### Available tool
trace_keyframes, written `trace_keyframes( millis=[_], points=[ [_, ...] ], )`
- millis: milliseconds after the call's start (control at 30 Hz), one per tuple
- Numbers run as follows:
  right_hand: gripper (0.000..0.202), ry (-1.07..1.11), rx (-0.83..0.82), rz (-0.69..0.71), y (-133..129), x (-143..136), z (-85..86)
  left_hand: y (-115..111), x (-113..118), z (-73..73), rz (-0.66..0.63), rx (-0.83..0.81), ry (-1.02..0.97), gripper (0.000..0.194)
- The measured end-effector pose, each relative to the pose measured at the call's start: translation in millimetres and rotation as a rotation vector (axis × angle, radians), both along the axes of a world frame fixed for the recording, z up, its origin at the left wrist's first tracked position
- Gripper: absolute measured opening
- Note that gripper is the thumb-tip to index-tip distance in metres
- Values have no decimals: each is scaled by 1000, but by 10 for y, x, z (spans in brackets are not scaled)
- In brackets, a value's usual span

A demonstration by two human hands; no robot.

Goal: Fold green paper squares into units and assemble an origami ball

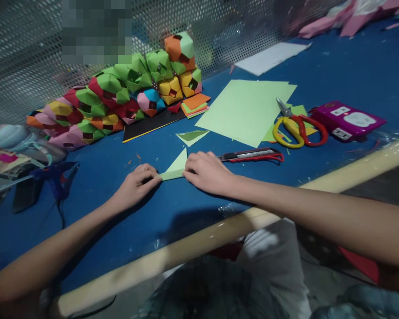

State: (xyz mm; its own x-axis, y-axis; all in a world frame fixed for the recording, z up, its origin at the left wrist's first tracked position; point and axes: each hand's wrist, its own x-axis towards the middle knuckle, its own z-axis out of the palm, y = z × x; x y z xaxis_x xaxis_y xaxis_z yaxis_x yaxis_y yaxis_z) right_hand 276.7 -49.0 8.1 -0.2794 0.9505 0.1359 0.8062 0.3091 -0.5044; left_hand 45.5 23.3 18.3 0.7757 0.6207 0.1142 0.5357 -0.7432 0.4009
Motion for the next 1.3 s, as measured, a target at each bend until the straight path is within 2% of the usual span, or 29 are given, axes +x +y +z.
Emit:
trace_keyframes(
  millis=[233, 533, 933, 1300],
  points=[
    [28, -87, 79, -57, 26, -41, -74, 54, 47, -10, 58, -85, 9, 30],
    [31, -164, 190, -69, 43, -47, -115, 16, 69, -87, 121, 18, 21, 25],
    [29, -209, 175, -65, 48, -46, -118, -15, 106, -102, 124, 52, 48, 25],
    [36, -268, 291, -17, 71, -35, -188, -36, 103, -150, 105, 173, 58, 25]
  ],
)
